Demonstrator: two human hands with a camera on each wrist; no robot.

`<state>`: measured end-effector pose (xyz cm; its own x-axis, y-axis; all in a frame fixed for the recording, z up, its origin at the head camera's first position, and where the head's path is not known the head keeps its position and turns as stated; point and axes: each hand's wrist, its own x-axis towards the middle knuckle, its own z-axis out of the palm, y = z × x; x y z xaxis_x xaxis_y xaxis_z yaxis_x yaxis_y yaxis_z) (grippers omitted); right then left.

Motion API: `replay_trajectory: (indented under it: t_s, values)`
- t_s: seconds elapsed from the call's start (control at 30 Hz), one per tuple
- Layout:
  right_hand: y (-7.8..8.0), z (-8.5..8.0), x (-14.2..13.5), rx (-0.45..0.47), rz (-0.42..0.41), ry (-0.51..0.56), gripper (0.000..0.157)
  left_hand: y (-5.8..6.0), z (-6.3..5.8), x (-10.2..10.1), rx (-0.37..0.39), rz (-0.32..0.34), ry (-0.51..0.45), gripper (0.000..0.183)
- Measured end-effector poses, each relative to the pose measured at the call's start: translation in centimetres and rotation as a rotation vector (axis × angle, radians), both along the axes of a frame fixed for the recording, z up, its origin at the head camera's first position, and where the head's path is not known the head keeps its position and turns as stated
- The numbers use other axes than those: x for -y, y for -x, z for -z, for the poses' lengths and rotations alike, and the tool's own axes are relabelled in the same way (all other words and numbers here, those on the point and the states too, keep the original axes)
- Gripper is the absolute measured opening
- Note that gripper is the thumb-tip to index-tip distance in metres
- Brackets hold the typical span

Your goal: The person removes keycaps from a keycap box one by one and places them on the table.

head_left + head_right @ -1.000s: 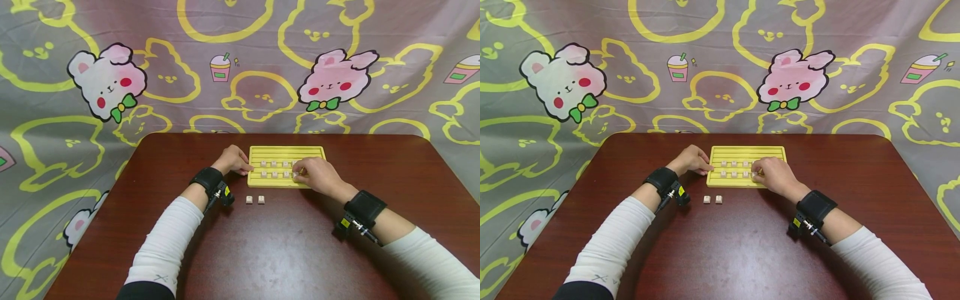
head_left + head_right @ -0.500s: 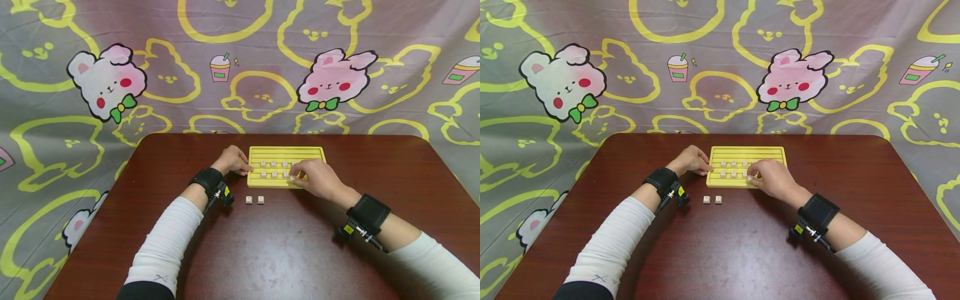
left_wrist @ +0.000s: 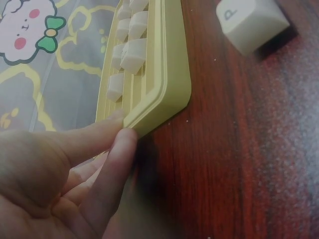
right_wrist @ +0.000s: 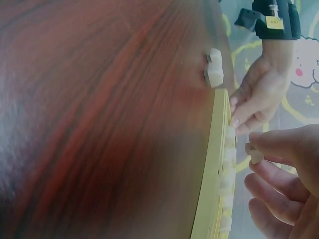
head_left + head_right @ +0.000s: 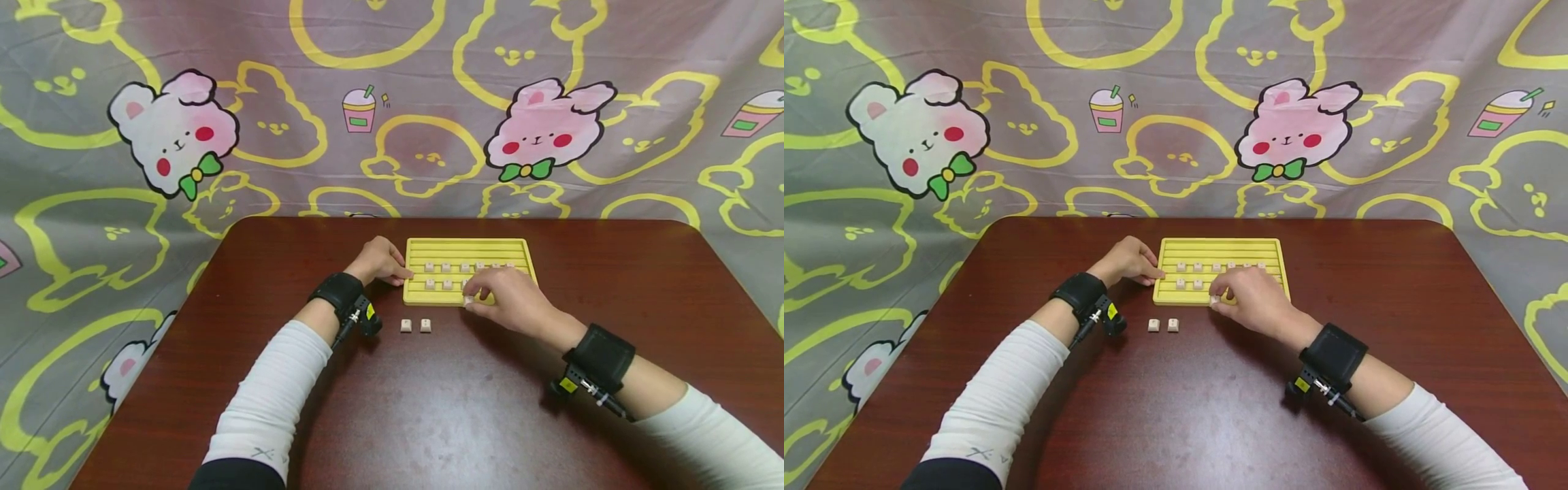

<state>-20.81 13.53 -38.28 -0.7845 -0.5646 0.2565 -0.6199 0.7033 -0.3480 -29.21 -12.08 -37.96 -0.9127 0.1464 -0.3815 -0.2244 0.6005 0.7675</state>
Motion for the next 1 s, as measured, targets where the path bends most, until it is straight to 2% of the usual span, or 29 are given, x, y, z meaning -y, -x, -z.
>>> replay_trajectory:
  t_s: [0.23,0.43,1.0]
  values:
    - [-0.4,-0.1,0.6,-0.012,-0.027,-0.004,0.01,0.2,0.0,-0.1,-0.01,-0.007,0.011,0.027]
    - [-0.9,0.2,1.0,0.021,-0.04,-0.003,0.007,0.1,0.0,-0.1,-0.008,-0.005,0.015,0.027]
    - [-1.4,0.9,2.3,0.06,-0.063,-0.031,0.012,0.2,0.3,-0.1,-0.008,-0.01,0.014,0.027]
